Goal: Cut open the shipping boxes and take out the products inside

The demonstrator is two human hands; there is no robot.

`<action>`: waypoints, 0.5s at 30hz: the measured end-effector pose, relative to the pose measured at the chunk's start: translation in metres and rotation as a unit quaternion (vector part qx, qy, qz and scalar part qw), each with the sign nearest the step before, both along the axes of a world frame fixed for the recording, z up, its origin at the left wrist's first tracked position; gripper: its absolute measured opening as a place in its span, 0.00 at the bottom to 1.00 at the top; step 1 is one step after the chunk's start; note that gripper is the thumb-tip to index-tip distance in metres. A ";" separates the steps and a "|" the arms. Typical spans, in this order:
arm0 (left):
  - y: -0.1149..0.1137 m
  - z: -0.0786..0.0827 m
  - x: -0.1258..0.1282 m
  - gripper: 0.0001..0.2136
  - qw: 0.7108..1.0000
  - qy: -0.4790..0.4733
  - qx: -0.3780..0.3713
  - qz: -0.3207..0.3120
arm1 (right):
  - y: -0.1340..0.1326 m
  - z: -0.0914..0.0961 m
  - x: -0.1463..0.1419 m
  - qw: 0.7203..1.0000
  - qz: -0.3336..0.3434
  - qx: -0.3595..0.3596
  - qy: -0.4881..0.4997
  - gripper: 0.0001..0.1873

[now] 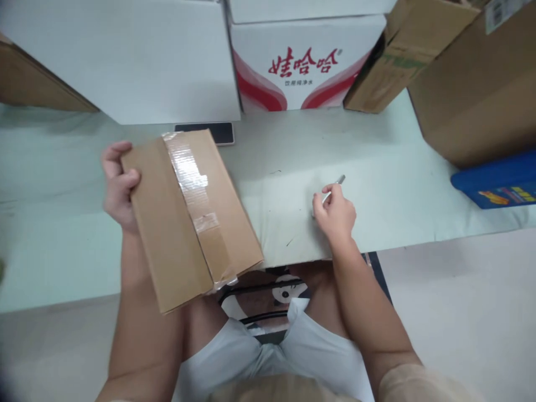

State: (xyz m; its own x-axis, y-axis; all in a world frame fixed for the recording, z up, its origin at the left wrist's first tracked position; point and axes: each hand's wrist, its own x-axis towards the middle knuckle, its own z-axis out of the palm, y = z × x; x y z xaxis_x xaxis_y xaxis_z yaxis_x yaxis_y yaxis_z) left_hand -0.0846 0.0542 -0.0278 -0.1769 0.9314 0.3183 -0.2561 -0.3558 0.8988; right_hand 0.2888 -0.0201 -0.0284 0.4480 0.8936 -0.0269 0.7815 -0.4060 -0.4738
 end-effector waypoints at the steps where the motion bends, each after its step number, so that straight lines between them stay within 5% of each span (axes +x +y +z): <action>1: 0.001 0.001 0.004 0.23 1.000 0.001 -0.001 -0.015 | 0.002 -0.002 0.002 0.999 0.010 -0.035 -0.006 0.17; 7: -0.001 0.001 0.042 0.25 0.996 -0.011 -0.010 -0.090 | 0.007 -0.009 0.018 0.995 0.016 -0.088 -0.032 0.24; 11: -0.008 0.003 0.054 0.32 0.995 0.096 -0.033 -0.015 | 0.008 -0.010 0.026 0.994 -0.035 -0.099 -0.032 0.27; 15: -0.014 0.004 0.038 0.33 0.977 0.205 -0.026 0.047 | 0.008 -0.009 0.029 0.991 -0.061 -0.111 -0.043 0.29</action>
